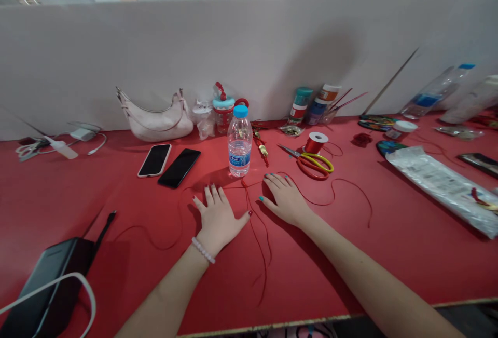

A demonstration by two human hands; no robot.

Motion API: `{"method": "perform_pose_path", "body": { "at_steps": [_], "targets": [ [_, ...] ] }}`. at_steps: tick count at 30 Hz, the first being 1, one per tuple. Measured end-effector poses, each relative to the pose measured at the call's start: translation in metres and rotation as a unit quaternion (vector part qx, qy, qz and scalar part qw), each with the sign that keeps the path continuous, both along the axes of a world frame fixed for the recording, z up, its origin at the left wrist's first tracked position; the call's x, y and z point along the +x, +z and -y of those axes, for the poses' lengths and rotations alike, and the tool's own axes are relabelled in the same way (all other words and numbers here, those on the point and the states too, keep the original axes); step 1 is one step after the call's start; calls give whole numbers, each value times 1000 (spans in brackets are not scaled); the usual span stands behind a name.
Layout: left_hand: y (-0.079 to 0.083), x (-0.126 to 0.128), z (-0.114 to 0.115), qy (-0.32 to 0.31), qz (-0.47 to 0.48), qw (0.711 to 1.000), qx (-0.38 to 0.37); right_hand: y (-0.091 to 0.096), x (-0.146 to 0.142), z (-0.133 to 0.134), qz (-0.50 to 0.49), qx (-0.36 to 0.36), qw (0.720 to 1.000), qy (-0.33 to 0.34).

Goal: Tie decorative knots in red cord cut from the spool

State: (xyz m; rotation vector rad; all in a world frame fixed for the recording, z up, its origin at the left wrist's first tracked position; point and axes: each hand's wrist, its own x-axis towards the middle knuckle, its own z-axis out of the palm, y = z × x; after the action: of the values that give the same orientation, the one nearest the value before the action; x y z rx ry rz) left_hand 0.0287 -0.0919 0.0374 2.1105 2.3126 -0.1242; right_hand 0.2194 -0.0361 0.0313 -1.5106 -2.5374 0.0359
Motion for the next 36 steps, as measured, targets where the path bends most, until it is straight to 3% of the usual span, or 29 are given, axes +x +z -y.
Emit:
{"method": "perform_pose_path", "body": {
  "at_steps": [10,15,22,36],
  "targets": [
    [-5,0,1,-21,19,999,26,-3,-2,2,-1,11,1000,13],
    [-8,2,2,-98,33,993,57,-1,-2,2,-8,1,1000,9],
    [-3,6,9,-204,80,975,20,-5,-1,0,-12,-1,1000,10],
    [2,5,13,-235,104,966,-22,-4,-1,0,-9,-6,1000,11]
  ]
}}
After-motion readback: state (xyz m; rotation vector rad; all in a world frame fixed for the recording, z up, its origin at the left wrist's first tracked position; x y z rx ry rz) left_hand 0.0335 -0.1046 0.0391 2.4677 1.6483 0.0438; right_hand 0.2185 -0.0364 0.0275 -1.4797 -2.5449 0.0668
